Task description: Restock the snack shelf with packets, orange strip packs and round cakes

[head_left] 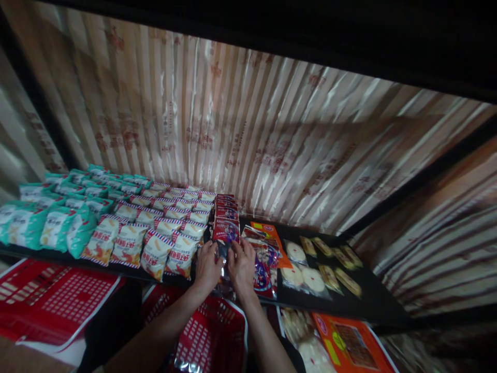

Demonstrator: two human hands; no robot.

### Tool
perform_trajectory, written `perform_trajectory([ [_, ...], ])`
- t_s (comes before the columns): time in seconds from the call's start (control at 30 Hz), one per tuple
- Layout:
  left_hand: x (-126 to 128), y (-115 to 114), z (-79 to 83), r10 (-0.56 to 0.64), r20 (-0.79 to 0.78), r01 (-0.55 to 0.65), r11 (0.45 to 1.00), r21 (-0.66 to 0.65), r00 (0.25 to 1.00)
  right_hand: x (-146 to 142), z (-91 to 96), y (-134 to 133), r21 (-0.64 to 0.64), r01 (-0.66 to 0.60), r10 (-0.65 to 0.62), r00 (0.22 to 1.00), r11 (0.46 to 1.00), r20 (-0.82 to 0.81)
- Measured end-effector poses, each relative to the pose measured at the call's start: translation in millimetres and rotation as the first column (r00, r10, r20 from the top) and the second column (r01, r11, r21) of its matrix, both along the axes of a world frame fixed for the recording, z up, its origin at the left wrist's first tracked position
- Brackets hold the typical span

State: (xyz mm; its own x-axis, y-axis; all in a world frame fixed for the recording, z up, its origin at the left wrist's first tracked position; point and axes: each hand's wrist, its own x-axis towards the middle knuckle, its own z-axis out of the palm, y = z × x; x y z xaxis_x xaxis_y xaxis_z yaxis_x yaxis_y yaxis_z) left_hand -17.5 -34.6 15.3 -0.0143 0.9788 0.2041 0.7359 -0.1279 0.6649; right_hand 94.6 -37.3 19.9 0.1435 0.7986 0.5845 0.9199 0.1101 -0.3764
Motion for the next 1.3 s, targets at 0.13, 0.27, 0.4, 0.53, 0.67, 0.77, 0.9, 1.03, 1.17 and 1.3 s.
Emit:
perform_trajectory([
  [0.13, 1, 0, -1.2, 0.001, -0.04, 0.0, 1.0, 0.019, 0.999, -4, 10.2, 12, -0.008, -0.053, 0.054, 0.997, 0.999, 0.052],
  [0.27, 1, 0, -1.5, 0.003, -0.067, -0.002, 1.0, 0.017, 0.998, -7, 20.1, 31, -0.146, -0.124, 0.136, 0.988, 0.982, 0.078],
  [0.4, 2, -1, -1.2, -0.007, -0.078, 0.007, 1.0, -0.006, 0.997, -10, 24.5, 47, -0.257, -0.143, 0.182, 0.974, 0.956, 0.135],
  [0.53, 2, -2, -0.4, -0.012, -0.059, 0.011, 1.0, -0.018, 0.998, -14, 28.6, 53, -0.297, -0.12, 0.176, 0.97, 0.947, 0.168],
  [0.67, 2, -3, 0.4, -0.014, -0.042, 0.012, 0.999, -0.034, 0.999, -17, 31.3, 52, -0.308, -0.095, 0.156, 0.971, 0.947, 0.182],
  [0.77, 1, -4, 0.3, -0.016, -0.053, 0.014, 0.999, -0.041, 0.998, -18, 28.5, 53, -0.302, -0.082, 0.144, 0.971, 0.95, 0.192],
  [0.9, -1, -7, -0.8, -0.015, -0.068, 0.013, 1.0, -0.022, 0.998, -17, 21.8, 54, -0.268, -0.063, 0.121, 0.971, 0.961, 0.204],
  [1.03, -2, -10, -1.3, -0.016, -0.076, 0.015, 1.0, -0.002, 0.997, -18, 19.3, 54, -0.261, -0.052, 0.108, 0.972, 0.964, 0.206],
  [1.17, -3, -11, -0.1, -0.036, -0.07, 0.035, 0.999, -0.016, 0.997, -19, 20.6, 54, -0.276, -0.047, 0.105, 0.974, 0.96, 0.2],
  [1.3, -3, -11, 1.7, -0.047, -0.059, 0.046, 0.999, -0.014, 0.997, -18, 21.2, 54, -0.298, -0.048, 0.108, 0.976, 0.953, 0.188],
])
